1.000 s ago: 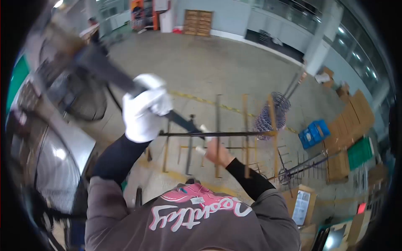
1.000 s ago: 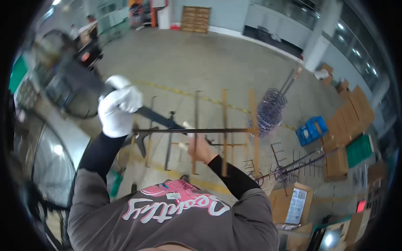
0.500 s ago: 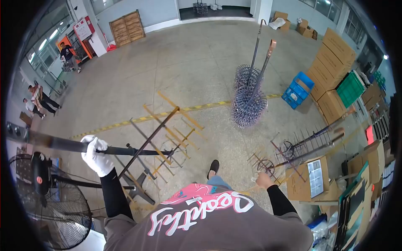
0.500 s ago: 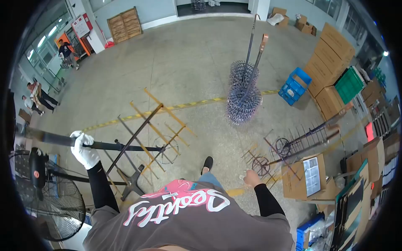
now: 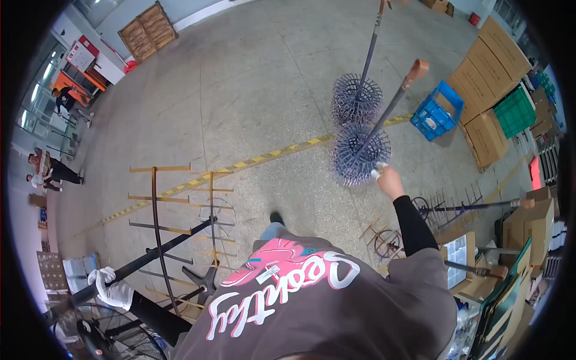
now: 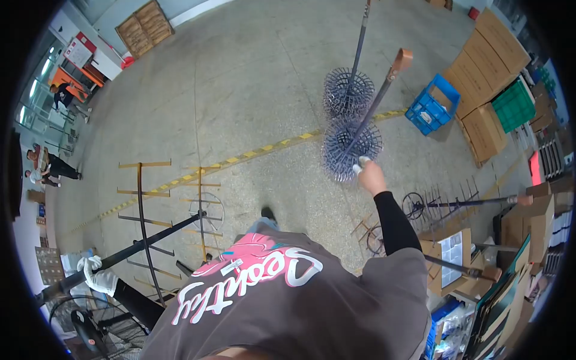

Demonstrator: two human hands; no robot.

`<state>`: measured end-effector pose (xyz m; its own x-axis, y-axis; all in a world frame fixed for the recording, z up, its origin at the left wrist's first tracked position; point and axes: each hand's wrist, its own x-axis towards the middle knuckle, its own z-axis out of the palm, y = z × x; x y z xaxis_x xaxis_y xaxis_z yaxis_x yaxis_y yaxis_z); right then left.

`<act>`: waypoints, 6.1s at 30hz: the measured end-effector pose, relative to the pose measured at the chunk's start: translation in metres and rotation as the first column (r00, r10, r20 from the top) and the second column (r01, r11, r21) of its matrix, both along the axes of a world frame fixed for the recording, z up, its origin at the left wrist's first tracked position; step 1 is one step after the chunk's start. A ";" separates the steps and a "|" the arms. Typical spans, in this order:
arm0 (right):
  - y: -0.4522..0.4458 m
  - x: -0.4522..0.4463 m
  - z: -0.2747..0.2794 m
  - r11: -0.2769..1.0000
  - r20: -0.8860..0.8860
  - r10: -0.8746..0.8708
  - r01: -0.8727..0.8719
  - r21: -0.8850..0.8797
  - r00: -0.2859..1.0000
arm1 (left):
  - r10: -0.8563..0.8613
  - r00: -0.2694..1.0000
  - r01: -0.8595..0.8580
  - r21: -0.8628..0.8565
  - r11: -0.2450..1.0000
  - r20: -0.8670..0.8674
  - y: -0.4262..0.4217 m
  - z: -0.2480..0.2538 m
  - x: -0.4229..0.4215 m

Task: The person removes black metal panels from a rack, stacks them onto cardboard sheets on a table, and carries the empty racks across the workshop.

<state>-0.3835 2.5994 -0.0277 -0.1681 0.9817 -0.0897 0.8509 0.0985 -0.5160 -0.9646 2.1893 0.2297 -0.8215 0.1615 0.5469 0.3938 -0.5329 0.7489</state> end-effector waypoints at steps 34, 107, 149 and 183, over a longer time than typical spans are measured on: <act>0.233 -0.057 -0.046 0.251 -0.238 -0.933 0.962 0.108 0.270 | -0.706 0.706 0.679 -0.234 0.696 -0.053 1.064 0.009 0.033; 0.388 -0.079 0.053 -0.808 -0.155 -0.589 0.572 0.139 -0.793 | -0.783 -0.603 0.113 -0.988 0.105 -0.152 1.533 -0.405 0.769; 0.322 -0.372 -0.144 0.086 0.049 -0.980 0.637 -0.766 0.191 | -0.533 -0.711 0.309 -0.477 -0.823 0.459 1.195 -0.304 0.467; 0.162 -0.505 -0.100 -0.656 -0.083 -0.364 0.319 -0.684 -0.928 | -0.389 -0.911 0.218 -0.640 -0.737 0.138 0.818 -0.239 0.523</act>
